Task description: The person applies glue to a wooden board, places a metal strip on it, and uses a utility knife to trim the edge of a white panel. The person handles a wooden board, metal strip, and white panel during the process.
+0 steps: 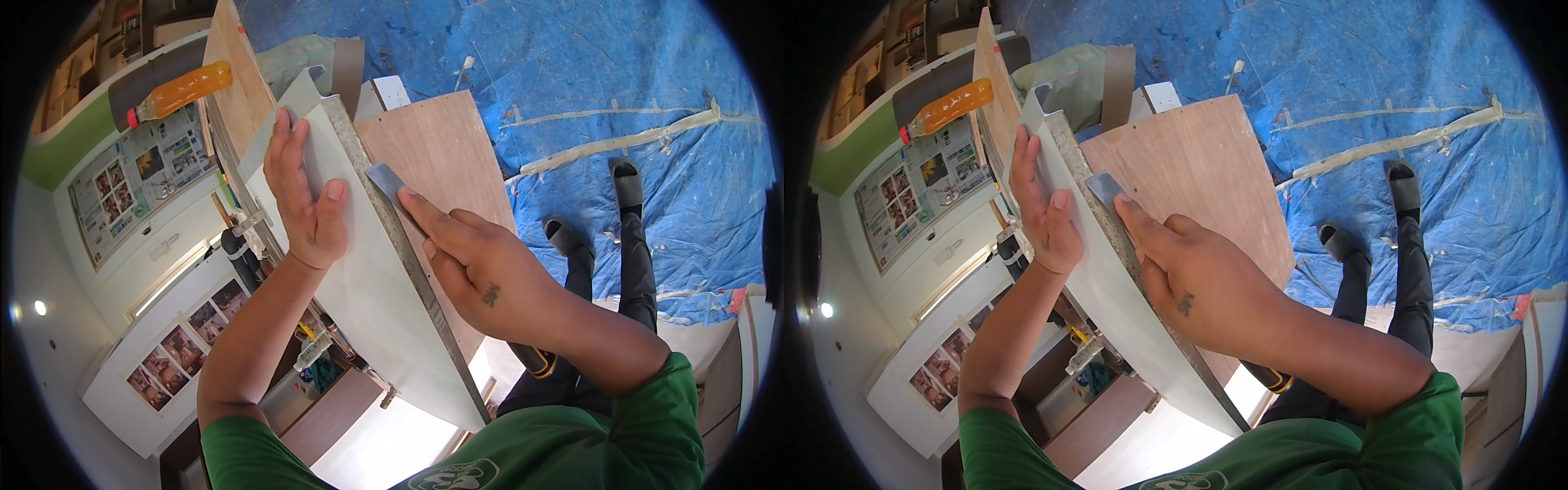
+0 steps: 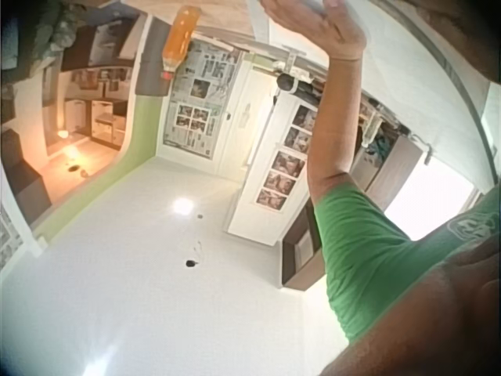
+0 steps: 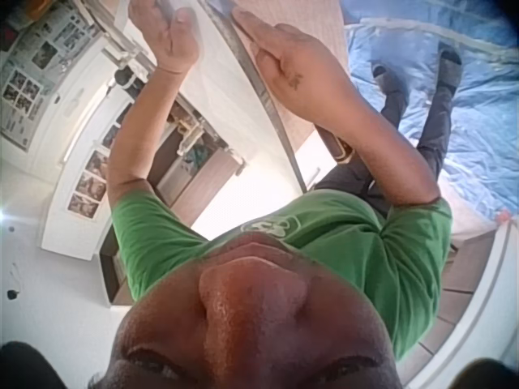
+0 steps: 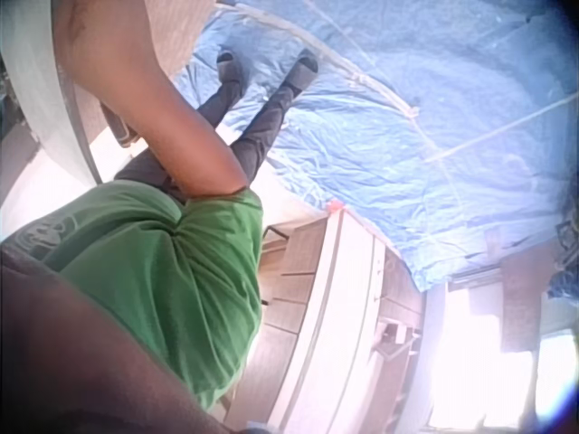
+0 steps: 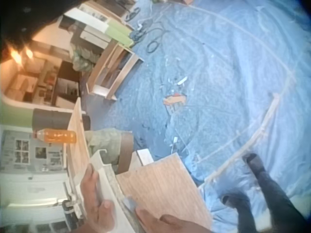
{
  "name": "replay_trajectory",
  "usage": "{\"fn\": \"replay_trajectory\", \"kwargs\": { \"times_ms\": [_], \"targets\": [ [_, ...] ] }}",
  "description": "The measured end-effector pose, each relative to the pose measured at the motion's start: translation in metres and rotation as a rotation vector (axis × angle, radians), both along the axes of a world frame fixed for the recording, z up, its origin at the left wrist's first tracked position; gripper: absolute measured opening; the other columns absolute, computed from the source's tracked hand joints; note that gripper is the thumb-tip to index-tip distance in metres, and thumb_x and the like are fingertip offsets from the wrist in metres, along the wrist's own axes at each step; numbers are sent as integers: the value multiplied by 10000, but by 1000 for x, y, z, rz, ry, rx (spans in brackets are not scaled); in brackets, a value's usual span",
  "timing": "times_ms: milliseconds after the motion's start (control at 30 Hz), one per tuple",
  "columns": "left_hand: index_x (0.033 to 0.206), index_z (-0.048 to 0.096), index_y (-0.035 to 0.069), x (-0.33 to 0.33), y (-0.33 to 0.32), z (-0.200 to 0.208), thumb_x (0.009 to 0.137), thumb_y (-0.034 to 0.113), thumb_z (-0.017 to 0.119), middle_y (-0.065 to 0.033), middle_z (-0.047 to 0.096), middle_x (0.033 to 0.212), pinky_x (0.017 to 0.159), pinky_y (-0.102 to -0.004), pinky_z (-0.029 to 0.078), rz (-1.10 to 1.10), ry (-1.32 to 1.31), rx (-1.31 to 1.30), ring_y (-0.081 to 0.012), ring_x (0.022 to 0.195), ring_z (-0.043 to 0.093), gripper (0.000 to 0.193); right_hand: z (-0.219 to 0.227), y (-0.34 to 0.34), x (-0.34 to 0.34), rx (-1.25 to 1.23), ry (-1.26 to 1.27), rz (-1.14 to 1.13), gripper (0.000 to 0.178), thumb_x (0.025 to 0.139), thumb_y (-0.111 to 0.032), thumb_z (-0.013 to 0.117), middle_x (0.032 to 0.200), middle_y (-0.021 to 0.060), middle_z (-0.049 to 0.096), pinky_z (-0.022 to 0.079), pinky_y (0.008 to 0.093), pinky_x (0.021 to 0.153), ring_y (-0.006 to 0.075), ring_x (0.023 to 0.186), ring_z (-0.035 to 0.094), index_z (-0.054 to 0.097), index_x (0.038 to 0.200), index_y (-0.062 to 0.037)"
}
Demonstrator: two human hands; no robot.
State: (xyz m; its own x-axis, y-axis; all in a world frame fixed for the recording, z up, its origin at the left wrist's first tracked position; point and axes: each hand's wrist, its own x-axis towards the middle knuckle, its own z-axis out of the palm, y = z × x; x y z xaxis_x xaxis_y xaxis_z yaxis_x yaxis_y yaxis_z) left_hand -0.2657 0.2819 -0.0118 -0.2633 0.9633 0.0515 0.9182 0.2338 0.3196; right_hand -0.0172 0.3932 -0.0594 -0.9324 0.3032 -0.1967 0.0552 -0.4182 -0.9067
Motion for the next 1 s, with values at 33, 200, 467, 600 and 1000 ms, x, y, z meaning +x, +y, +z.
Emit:
{"fn": "replay_trajectory", "kwargs": {
  "times_ms": [33,200,467,600,1000],
  "targets": [
    [1558,417,-30,0,0,0,1053,392,510,-245,324,1671,1251,-493,236,1,5,-3,-392,1530,297,664,1,0,2,-11,-2,8,577,1045,-33,533,914,185,589,501,386,726,293,768,610,414,1609,-53],
    [1557,420,-29,1,2,1,1052,387,511,-245,326,1669,1251,-494,234,-5,0,-7,-392,1530,296,661,-1,-1,0,18,10,-8,577,1045,-30,530,911,185,585,501,396,732,294,772,605,411,1609,-52],
    [1556,424,-24,-1,1,1,1043,380,518,-242,331,1669,1250,-498,228,-14,31,-14,-394,1529,305,660,0,-1,-2,-4,14,-27,584,1041,-29,536,917,183,595,505,391,739,299,777,615,410,1611,-51],
    [1555,427,-24,-1,1,2,1043,385,513,-243,335,1667,1251,-501,223,-7,29,-13,-397,1530,305,660,4,3,1,-3,-22,31,579,1047,-32,531,911,175,594,507,386,747,288,782,614,410,1613,-53],
    [1553,426,-29,-1,1,1,1046,396,510,-254,340,1662,1248,-509,222,-17,36,-11,-409,1522,313,666,0,2,0,15,2,5,569,1052,-38,536,937,189,613,513,387,751,294,789,624,414,1608,-47]
  ]
}}
